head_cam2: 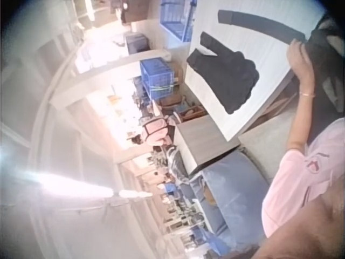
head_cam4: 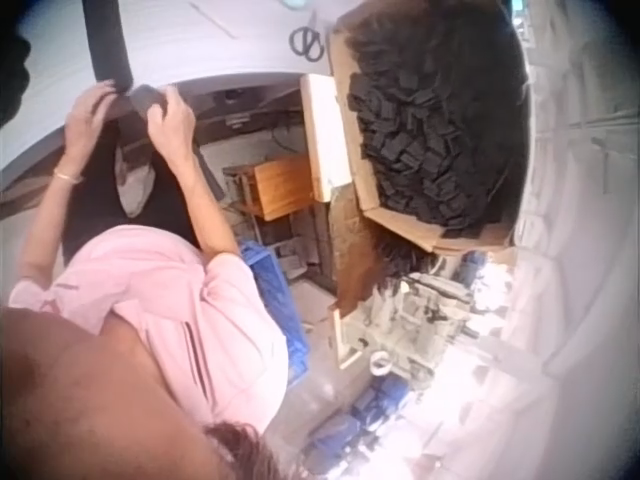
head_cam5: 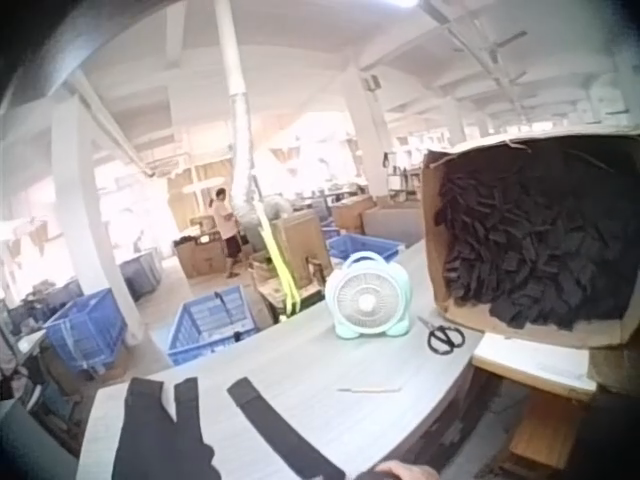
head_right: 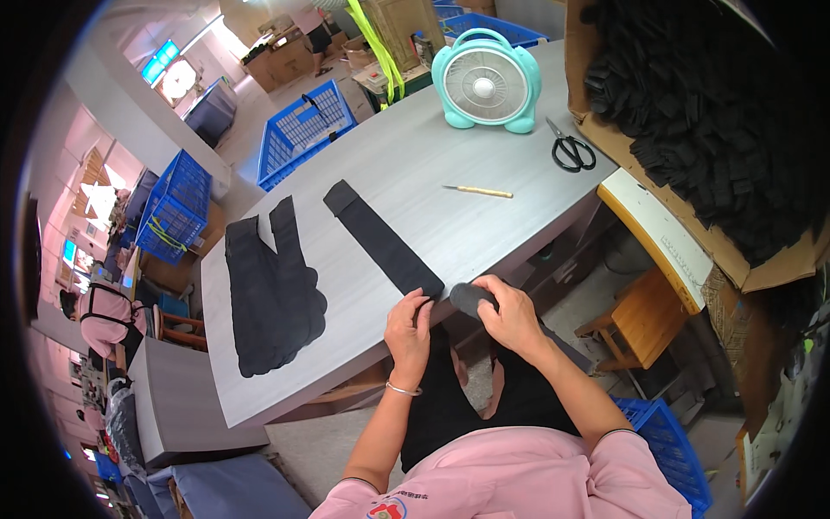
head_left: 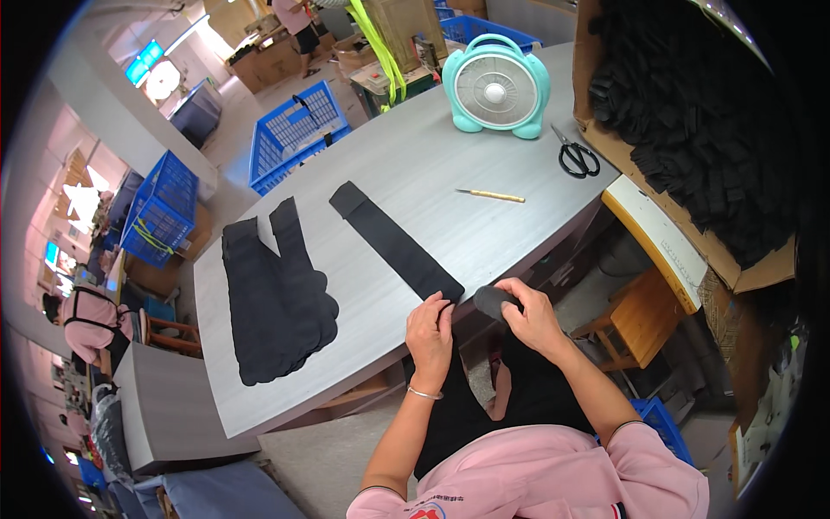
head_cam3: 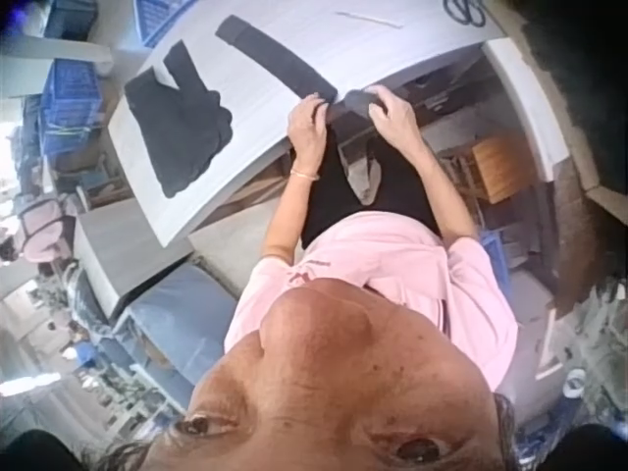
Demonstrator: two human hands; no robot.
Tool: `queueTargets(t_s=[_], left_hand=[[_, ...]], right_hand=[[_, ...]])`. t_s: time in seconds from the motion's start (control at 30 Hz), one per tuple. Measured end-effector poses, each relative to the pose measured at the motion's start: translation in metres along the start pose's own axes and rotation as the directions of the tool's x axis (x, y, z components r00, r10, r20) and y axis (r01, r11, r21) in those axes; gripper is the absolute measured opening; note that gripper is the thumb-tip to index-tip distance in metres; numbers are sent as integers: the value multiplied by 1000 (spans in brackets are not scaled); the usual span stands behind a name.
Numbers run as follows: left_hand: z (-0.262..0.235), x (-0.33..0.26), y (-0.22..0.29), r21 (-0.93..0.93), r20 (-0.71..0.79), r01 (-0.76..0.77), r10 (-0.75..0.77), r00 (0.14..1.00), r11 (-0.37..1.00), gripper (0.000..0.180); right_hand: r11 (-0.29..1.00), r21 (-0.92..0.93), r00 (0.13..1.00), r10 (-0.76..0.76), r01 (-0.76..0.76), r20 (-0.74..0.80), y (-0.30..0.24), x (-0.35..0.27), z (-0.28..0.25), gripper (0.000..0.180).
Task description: Assembling fabric garment components by inserting foam padding into sleeves and tucking the ends.
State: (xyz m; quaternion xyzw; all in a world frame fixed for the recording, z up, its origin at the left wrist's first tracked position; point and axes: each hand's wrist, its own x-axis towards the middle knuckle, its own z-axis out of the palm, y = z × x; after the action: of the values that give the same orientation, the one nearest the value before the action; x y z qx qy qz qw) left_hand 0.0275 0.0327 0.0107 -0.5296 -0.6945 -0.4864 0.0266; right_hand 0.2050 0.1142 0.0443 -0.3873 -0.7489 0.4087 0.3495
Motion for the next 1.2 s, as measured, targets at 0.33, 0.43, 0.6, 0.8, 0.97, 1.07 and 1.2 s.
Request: queueTargets(t_s=[0.33, 0.43, 0.6, 0.8, 0.97, 1.07, 1.2], left_hand=[[-20, -4, 7, -225, 66, 284, -276, 959, 932, 13], [-25, -2, 8, -333, 121, 402, -385, 915, 853, 16], [-29, -1, -3, -590, 216, 544, -533, 818, 596, 22], [-36, -4, -3, -744, 467, 636, -522, 714, 205, 28], [-39, -7, 8, -757, 495, 639, -520, 696, 136, 30], [-40, -7, 13, -757, 501, 643, -529, 685, 115, 32], [-39, -8, 19, -739, 499, 658, -538, 679, 145, 27]], right_hand=[[999, 49, 997, 11, -15, 76, -25, -14, 18, 20], [997, 61, 999, -48, 47, 22, -29, -11, 26, 18], [995, 76, 997, -69, 71, -35, -43, -2, 40, 25], [986, 152, 998, 58, -63, 37, -40, 0, 51, 39], [987, 148, 998, 54, -58, 29, -35, -1, 52, 37], [983, 167, 996, 73, -80, 44, -35, -3, 51, 37], [972, 145, 980, 173, -186, 97, -42, -3, 46, 35]])
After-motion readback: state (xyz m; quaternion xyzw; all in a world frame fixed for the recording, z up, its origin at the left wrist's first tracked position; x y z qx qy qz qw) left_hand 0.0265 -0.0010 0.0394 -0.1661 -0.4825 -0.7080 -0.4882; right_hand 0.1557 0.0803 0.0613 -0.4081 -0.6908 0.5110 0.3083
